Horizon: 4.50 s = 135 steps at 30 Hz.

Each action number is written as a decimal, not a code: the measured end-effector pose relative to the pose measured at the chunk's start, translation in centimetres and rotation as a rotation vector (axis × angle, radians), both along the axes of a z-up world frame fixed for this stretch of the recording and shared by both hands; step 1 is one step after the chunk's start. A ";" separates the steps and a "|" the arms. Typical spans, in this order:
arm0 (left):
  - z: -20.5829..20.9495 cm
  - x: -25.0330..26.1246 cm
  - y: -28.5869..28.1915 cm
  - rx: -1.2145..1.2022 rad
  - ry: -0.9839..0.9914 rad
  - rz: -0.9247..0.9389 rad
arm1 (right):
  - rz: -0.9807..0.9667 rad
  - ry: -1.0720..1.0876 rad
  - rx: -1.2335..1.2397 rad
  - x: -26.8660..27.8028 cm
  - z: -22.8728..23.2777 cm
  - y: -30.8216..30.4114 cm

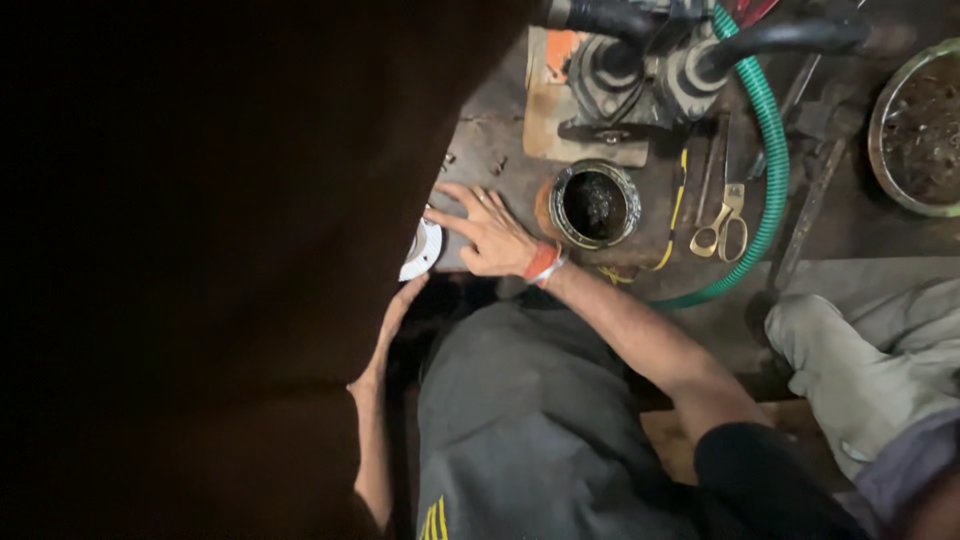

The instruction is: The person uses a knife to scrape residue from a circular metal part, then applies a dark substance from a container onto the part using their finger. The person handles the part and container on a cluttered workbench.

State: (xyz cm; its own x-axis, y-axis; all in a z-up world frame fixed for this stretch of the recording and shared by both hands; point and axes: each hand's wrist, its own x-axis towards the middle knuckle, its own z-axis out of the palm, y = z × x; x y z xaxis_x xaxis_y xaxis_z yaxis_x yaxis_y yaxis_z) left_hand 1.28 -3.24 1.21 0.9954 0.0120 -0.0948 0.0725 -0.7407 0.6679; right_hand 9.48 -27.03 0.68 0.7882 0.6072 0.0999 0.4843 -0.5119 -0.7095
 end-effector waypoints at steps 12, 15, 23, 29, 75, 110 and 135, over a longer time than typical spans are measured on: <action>1.2 -2.5 -0.3 -0.295 -0.021 0.169 | 0.077 0.067 -0.259 -1.9 -3.1 -1.2; 1.3 -2.1 0.5 -0.309 -0.005 0.211 | 0.062 0.056 -0.258 -2.4 -2.8 -0.9; 1.0 -0.1 0.6 -0.333 -0.039 0.207 | 0.046 0.012 -0.009 -2.6 -0.9 0.0; 0.6 -0.4 0.9 -0.309 -0.025 0.216 | 0.096 -0.008 -0.082 -3.4 -1.1 0.2; 0.9 7.2 3.8 -0.521 0.021 -0.230 | -0.003 -0.017 -0.086 -4.0 -1.1 -0.6; -3.3 6.7 3.3 -0.306 -0.100 0.233 | -0.005 -0.098 -0.164 -3.4 -2.8 -0.7; -1.8 8.5 2.6 -0.295 -0.142 0.257 | -0.039 -0.071 -0.145 -1.1 -1.7 -1.0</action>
State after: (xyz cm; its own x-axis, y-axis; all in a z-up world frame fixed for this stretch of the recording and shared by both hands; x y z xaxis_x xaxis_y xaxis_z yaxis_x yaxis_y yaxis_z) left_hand 9.75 -0.64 -0.54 0.9670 0.2548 0.0067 0.1219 -0.4854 0.8657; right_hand 8.37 -28.05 -0.99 0.8054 0.5886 0.0700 0.5086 -0.6256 -0.5916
